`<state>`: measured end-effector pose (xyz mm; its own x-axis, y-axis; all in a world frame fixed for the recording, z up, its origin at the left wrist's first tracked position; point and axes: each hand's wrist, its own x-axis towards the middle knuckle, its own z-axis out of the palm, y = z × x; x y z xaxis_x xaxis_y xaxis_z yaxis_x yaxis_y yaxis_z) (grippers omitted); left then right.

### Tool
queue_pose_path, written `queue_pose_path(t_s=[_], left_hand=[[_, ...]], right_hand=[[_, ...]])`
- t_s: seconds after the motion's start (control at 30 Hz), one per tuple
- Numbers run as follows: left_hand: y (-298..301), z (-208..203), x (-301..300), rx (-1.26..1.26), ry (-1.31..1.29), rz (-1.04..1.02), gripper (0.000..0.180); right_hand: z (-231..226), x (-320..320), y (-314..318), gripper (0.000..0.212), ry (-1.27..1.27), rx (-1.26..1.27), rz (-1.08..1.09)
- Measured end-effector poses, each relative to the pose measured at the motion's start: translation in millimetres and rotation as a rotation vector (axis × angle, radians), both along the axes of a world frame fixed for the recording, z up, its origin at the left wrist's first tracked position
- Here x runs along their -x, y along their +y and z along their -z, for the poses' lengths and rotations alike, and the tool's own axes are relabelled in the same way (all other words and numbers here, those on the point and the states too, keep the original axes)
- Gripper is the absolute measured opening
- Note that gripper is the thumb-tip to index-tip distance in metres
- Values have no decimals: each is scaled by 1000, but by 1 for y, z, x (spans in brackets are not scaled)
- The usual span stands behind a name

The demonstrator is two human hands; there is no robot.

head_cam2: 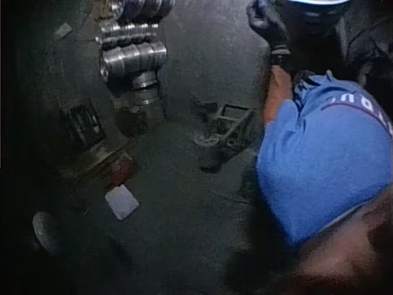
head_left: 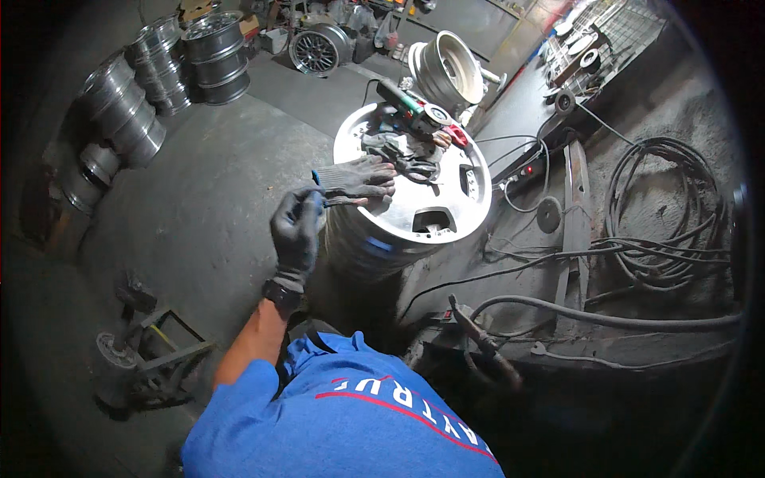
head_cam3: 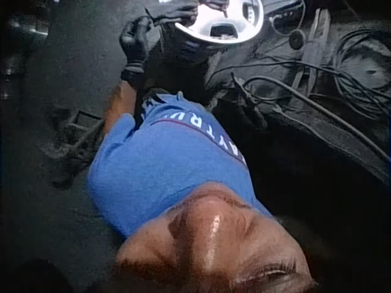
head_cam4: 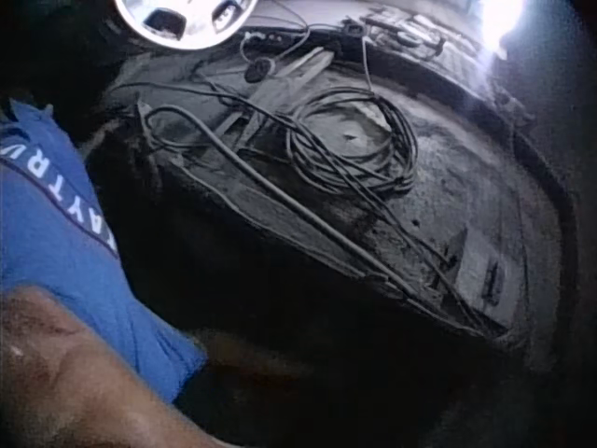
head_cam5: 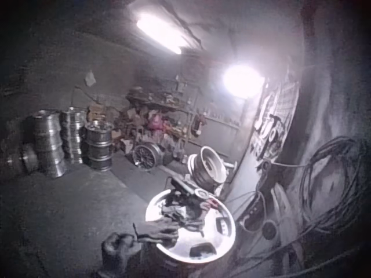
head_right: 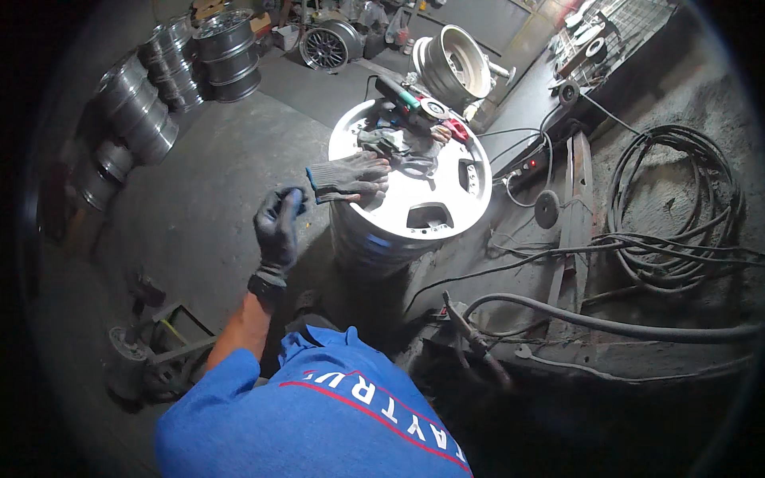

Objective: The person mounts a car wheel onto a stand and uses a handheld angle grinder to polish the wheel's rim. They briefly stop to change the grinding disc, then resume polishing the same wheel.

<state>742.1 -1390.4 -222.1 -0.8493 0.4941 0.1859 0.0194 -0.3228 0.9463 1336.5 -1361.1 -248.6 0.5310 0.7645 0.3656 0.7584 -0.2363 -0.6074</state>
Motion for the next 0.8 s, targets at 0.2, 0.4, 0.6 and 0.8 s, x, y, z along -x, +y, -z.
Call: queue_pose_path(t_s=[0.2,0.4,0.6,0.8], left_hand=[[5,-25,-34,16,-239,744,32],[1,-52,-37,-69,-635,1447,84],[5,5,24,-297,-881,1267,66],[-16,42,93,-255,-893,942,53]], right_hand=[[-123,71,-71,26,-71,-444,67],[-179,257,-110,25,358,-253,-476],[-86,460,-34,22,475,144,-984],[-57,528,-23,22,708,323,-966]])
